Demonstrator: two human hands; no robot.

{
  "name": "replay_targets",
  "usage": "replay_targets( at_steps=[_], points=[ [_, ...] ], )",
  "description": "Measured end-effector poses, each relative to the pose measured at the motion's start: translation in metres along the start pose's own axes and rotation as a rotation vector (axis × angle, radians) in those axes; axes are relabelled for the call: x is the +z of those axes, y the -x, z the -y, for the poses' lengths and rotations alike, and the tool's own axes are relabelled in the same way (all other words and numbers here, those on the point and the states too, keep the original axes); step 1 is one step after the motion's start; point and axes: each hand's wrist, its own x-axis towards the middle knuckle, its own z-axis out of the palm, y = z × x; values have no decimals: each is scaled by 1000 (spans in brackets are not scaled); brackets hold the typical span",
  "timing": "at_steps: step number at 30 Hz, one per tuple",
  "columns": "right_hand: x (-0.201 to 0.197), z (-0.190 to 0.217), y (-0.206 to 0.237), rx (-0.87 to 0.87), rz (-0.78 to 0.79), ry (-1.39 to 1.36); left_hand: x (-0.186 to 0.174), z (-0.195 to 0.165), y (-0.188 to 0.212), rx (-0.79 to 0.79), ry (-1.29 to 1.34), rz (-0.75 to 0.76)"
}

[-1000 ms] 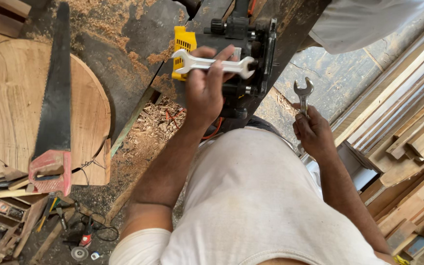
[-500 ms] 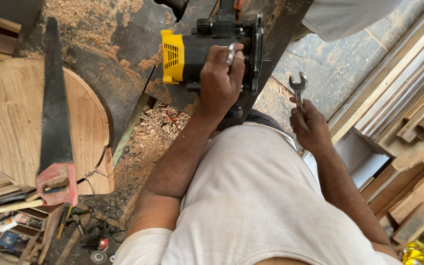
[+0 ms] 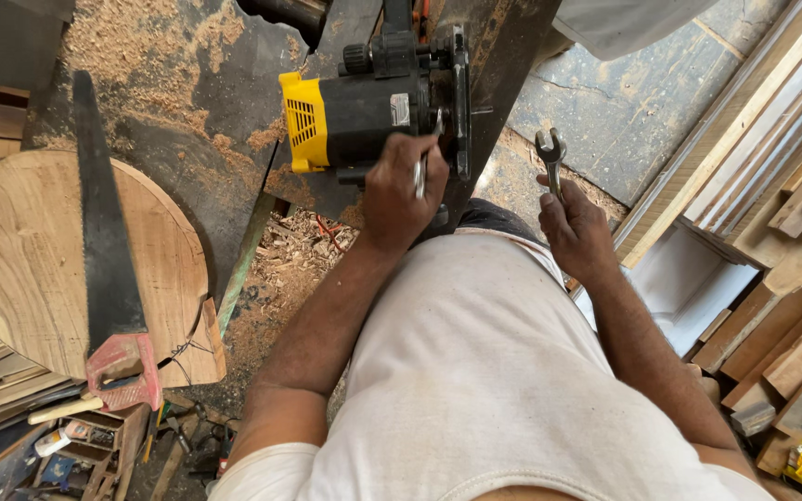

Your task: The person walks through a cluttered workshop and uses two wrenches to tighten bolts on a yellow and black motor attached to a workbench. The person then opens a wooden box containing small parts, closes it, and places it on the workbench before walking to a drawer unit.

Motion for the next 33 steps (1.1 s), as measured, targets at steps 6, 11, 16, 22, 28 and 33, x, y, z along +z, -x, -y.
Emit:
replay_targets(
  at_steps=[6,11,16,22,28,33],
  points=[
    [-1,-5,-3,45,-47,-114,-25,-11,18,-47,29,47],
    [-5,0,-5,77,-5,-6,-28,-21,25,-4,-51,58],
    [-3,1,-3,118,48,-28,-2,-25,16,-78,27,74],
    [-10,-8,-2,79,58,-38,-8,-20,-14,-53,-15,56],
    [-25,-16,-4,138,86,-64,-9,-32,0,-158,-12,110],
    [-42,-29,-10,50,231,-254,-11,-31,28,-193,-85,103]
  ],
)
